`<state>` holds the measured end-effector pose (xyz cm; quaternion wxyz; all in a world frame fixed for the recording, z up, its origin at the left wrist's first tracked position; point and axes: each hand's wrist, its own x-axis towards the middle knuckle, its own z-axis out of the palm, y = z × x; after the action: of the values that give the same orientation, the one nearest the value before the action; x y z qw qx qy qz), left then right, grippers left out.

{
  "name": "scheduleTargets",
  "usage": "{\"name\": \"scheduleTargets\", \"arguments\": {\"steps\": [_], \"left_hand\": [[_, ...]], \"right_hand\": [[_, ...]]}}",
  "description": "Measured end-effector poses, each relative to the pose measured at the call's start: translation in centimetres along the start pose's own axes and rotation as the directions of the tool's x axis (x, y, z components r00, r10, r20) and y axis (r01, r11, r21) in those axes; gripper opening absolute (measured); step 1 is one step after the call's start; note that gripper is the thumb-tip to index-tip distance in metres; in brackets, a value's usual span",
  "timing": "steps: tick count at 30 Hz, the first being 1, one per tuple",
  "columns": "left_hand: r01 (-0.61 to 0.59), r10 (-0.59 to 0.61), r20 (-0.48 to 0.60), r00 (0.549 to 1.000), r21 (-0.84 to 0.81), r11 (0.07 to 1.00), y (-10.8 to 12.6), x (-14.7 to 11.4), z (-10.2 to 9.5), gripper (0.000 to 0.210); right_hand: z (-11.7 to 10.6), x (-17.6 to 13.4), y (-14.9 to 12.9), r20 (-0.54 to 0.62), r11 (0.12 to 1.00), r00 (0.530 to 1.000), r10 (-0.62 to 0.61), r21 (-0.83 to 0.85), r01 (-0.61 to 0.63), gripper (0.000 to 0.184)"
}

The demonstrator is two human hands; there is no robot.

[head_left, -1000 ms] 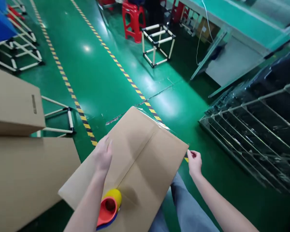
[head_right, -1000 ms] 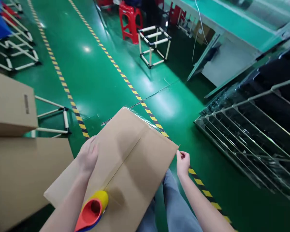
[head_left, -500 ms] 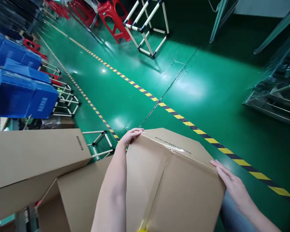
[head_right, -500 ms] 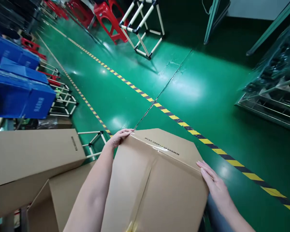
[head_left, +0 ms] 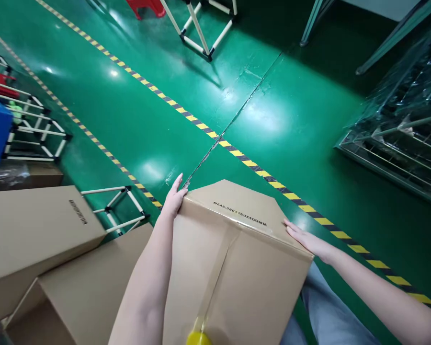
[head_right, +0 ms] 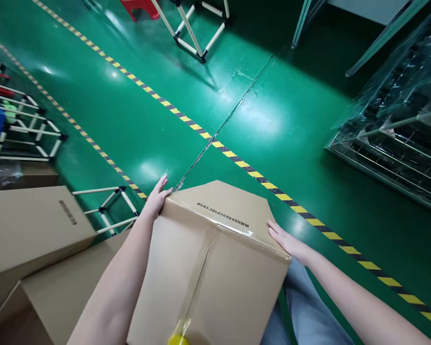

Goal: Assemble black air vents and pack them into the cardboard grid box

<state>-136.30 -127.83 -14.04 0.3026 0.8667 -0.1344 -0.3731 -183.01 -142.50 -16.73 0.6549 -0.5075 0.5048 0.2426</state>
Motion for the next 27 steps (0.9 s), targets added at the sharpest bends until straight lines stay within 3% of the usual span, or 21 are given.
{"name": "scheduleTargets", "arguments": {"steps": [3,6,9,12,15,17,19,20,21,22,24,25,26,27], "left_hand": [[-0.01,0.013,-0.07,0.997,0.047,0.999,-0.4,0.0,0.4,0.059],[-0.003,0.02,-0.151,0.988,0.112,0.994,-0.9,-0.1,0.8,0.051],[0.041,-0.011,-0.196,0.981,0.148,0.988,-0.8,-0.4,0.9,0.05],[0.101,-0.054,-0.228,0.972,0.199,0.975,-0.3,-1.0,0.9,0.047],[0.129,-0.068,-0.262,0.963,0.223,0.966,0.3,-1.7,1.1,0.045],[0.137,-0.07,-0.311,0.948,0.198,0.971,0.5,-2.2,1.3,0.043],[0.148,-0.077,-0.373,0.924,0.165,0.975,0.7,-2.8,1.6,0.043],[0.152,-0.081,-0.406,0.91,0.145,0.978,0.7,-3.1,1.7,0.043],[0.149,-0.079,-0.442,0.894,0.124,0.981,0.6,-3.5,1.8,0.043],[0.137,-0.073,-0.482,0.873,0.1,0.986,0.4,-3.7,1.9,0.042],[0.084,-0.047,-0.576,0.816,0.037,0.996,0.0,-3.9,1.9,0.04],[0.052,-0.038,-0.631,0.775,0.003,0.999,-0.3,-3.8,1.9,0.04],[0.018,-0.033,-0.677,0.736,-0.029,0.999,-0.5,-3.6,2.0,0.04],[-0.016,-0.032,-0.708,0.705,-0.06,0.998,-0.5,-3.5,2.2,0.04]], "right_hand": [[1.1,0.8,-3.6,-0.012,0.981,0.986,-0.166,-0.108,0.163,0.095],[3.6,1.4,-7.3,0.194,0.916,0.922,-0.334,-0.164,0.366,0.09],[6.0,2.6,-10.3,0.339,0.931,0.918,-0.206,-0.223,0.291,0.091],[7.9,4.3,-13.0,0.268,0.925,0.943,-0.198,-0.267,0.271,0.093],[9.6,5.9,-14.8,0.35,0.883,0.88,-0.32,-0.226,0.411,0.092],[10.5,7.0,-15.8,0.448,0.876,0.846,-0.289,-0.232,0.422,0.092],[11.5,8.1,-17.1,0.414,0.875,0.876,-0.247,-0.293,0.385,0.092],[12.2,8.6,-18.1,0.372,0.864,0.883,-0.285,-0.298,0.405,0.092],[13.1,8.9,-19.3,0.341,0.841,0.867,-0.364,-0.279,0.463,0.092],[14.1,9.2,-20.7,0.341,0.802,0.82,-0.459,-0.239,0.548,0.093],[16.5,9.7,-23.3,0.416,0.706,0.676,-0.608,-0.107,0.7,0.096],[17.6,10.0,-24.3,0.445,0.686,0.634,-0.633,-0.058,0.725,0.097],[18.5,10.2,-24.9,0.456,0.7,0.636,-0.622,-0.04,0.713,0.098],[19.1,10.4,-25.2,0.449,0.741,0.677,-0.583,-0.048,0.67,0.097]]}}
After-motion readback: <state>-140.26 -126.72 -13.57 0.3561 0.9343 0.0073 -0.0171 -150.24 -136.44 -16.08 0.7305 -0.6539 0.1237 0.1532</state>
